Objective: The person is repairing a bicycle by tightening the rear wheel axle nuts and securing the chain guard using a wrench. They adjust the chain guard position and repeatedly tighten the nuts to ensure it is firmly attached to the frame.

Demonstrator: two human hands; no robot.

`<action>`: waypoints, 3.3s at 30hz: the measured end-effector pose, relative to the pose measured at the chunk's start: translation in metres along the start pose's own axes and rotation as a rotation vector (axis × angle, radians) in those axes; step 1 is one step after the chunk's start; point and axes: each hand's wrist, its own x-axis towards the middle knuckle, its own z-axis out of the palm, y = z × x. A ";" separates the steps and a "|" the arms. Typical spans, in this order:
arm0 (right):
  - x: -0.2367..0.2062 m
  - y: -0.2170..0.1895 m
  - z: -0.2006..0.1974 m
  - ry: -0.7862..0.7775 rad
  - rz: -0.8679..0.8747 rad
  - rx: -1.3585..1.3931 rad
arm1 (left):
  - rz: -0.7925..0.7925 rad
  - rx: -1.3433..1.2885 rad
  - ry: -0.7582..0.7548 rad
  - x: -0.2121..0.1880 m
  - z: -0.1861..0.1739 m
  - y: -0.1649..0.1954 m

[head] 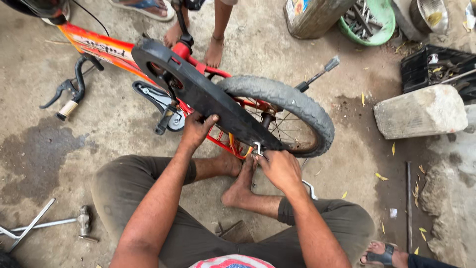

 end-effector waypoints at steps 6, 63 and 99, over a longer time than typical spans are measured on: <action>0.002 0.003 -0.001 -0.004 -0.010 -0.038 | -0.047 0.064 0.021 0.001 0.000 -0.001; -0.077 0.039 -0.135 0.402 -0.243 -0.034 | -0.055 -0.041 0.003 0.007 -0.007 0.010; -0.027 0.028 0.004 0.045 -0.099 -0.160 | -0.017 -0.018 -0.023 -0.009 -0.002 -0.019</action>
